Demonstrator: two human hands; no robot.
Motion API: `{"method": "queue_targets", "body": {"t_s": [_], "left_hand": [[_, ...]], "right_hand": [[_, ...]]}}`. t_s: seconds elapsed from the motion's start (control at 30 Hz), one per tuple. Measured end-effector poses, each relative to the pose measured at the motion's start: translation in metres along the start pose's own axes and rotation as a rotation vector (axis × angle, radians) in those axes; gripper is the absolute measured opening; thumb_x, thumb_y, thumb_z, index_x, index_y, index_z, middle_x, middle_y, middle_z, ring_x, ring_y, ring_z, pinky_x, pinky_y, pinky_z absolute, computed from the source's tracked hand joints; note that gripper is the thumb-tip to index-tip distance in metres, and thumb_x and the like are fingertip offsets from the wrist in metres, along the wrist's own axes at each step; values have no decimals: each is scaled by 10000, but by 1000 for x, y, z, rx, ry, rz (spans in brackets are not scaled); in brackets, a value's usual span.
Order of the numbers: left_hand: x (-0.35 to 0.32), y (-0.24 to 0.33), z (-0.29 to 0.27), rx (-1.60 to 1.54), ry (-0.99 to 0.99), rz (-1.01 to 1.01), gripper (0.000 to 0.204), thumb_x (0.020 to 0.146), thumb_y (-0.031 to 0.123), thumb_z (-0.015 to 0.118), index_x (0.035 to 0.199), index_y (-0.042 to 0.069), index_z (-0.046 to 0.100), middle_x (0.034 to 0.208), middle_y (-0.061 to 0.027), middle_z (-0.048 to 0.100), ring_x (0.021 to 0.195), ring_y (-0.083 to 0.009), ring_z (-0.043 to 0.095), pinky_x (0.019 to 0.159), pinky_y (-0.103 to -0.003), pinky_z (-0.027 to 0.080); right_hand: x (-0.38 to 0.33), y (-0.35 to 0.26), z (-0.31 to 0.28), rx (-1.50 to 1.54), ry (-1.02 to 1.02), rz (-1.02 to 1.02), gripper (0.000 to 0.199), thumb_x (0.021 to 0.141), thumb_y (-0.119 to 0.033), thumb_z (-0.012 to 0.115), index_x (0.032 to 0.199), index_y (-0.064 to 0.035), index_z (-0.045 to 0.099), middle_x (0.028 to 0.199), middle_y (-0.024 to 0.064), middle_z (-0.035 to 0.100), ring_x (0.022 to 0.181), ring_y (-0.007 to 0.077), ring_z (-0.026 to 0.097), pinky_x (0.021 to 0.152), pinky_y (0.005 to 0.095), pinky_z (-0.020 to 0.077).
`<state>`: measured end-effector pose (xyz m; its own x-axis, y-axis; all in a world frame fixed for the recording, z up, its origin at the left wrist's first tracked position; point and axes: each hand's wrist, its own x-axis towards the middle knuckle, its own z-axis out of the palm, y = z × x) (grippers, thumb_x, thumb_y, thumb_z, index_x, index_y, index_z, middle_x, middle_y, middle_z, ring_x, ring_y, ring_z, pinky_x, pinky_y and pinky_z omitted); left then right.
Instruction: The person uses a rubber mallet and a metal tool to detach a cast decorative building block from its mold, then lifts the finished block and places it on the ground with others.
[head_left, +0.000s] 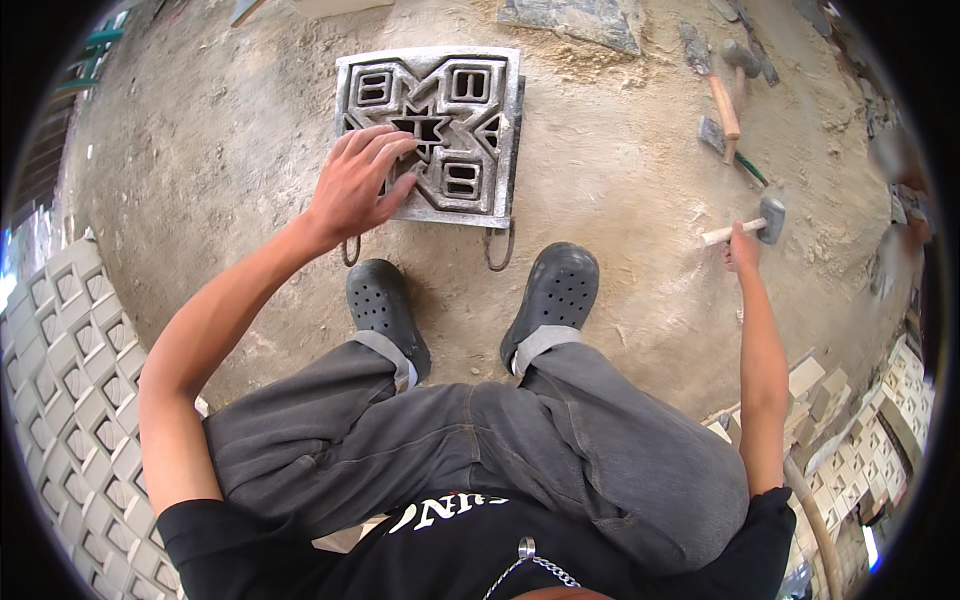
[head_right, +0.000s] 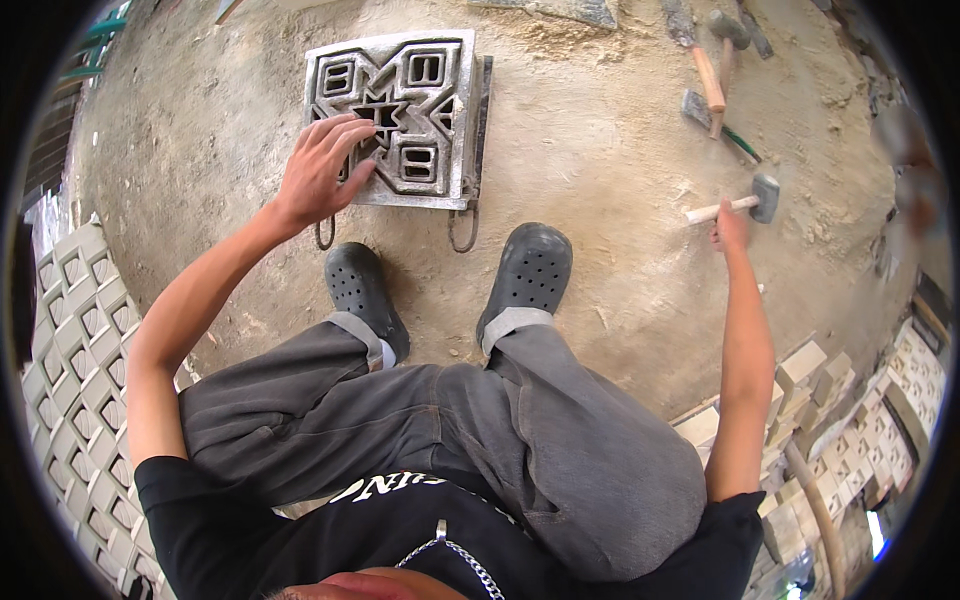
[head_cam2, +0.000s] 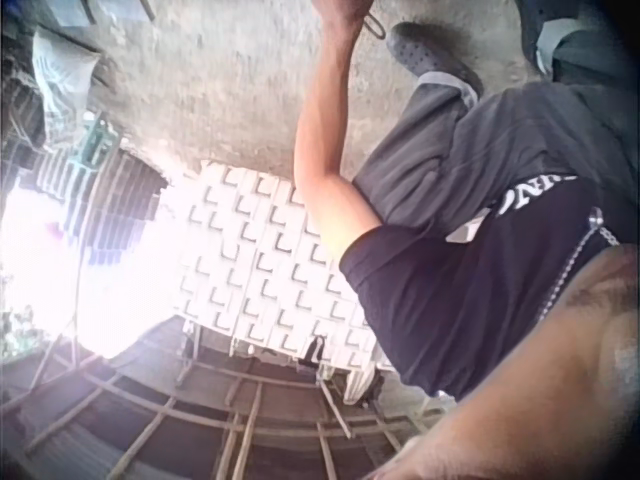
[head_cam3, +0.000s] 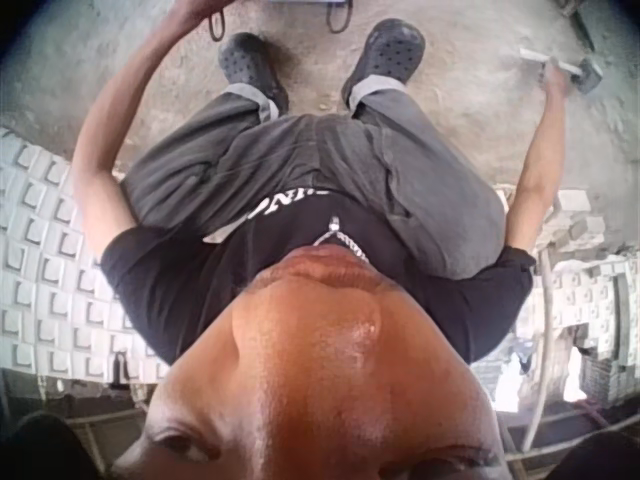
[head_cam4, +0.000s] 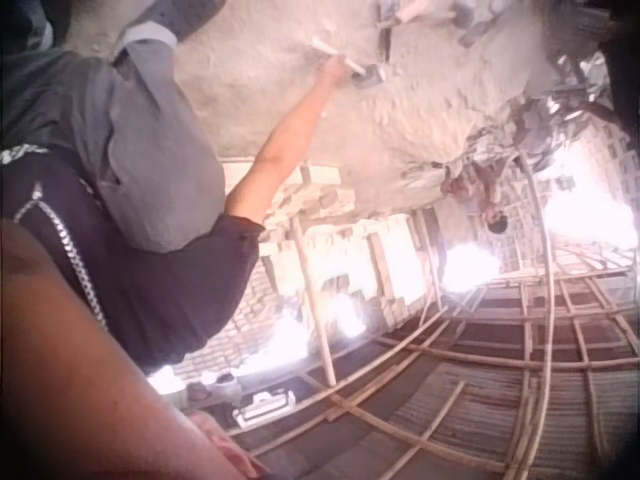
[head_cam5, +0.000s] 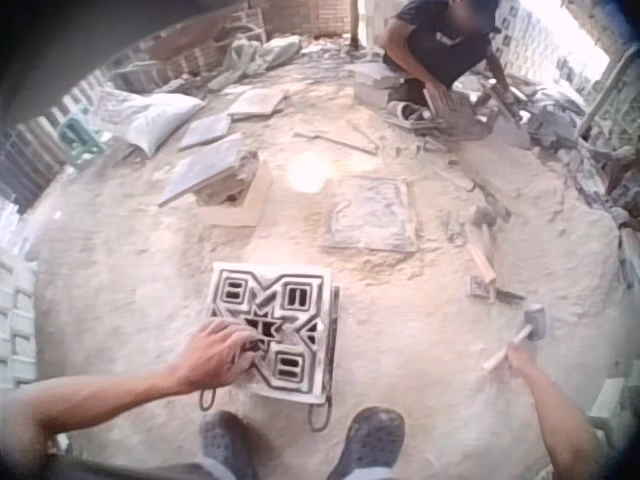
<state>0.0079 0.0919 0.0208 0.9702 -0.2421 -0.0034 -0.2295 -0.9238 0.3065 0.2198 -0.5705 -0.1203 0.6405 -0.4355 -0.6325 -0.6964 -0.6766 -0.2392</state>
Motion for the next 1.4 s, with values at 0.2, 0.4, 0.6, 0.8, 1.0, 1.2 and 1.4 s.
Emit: {"method": "queue_targets", "body": {"t_s": [0.2,0.4,0.6,0.8,1.0,1.2,1.4], "left_hand": [[31,-11,-10,30,-11,10,151,876,166,645,1019,118,644,887,-73,683,885,-258,645,766,-387,515],[40,-18,-23,127,-218,31,127,871,176,632,983,118,647,755,-81,631,790,-272,649,725,-407,512],[41,-31,-20,65,-49,162,117,862,186,649,963,125,655,754,-58,640,758,-237,647,689,-377,525],[38,-65,-22,-119,181,29,143,853,230,683,931,116,644,850,-44,679,812,-231,658,700,-366,524],[39,-81,-5,-18,280,18,175,869,207,643,1024,130,617,1140,-42,609,1108,-243,558,944,-400,427],[43,-82,14,-61,366,-3,159,907,212,570,1027,129,634,1168,-27,600,1133,-233,550,974,-397,405],[29,-81,27,-84,421,-65,198,915,213,568,1092,132,602,1219,-38,580,1156,-251,536,982,-406,394]], "right_hand": [[-68,-111,13,-853,165,-664,486,917,-460,560,916,7,694,851,219,694,801,399,671,694,479,510],[-242,-260,99,-418,-133,-1383,323,941,-350,580,786,-76,656,661,96,630,591,239,601,553,392,473],[-348,-317,175,-582,-323,-1693,239,943,-280,566,958,-84,702,962,90,647,875,261,659,738,402,533],[-360,-329,197,-832,-281,-1805,203,867,-133,556,1022,-82,676,1010,135,638,959,304,650,755,443,552],[-358,-347,207,-1076,-234,-2118,194,845,-99,570,1021,-112,651,910,81,623,921,261,654,700,391,562],[-368,-377,223,-1279,-308,-2170,116,851,-128,560,949,-126,620,875,64,639,875,258,664,679,397,549],[-403,-393,230,-1687,-230,-1941,163,831,-160,564,745,-116,695,755,63,703,761,275,697,649,419,555]]}}
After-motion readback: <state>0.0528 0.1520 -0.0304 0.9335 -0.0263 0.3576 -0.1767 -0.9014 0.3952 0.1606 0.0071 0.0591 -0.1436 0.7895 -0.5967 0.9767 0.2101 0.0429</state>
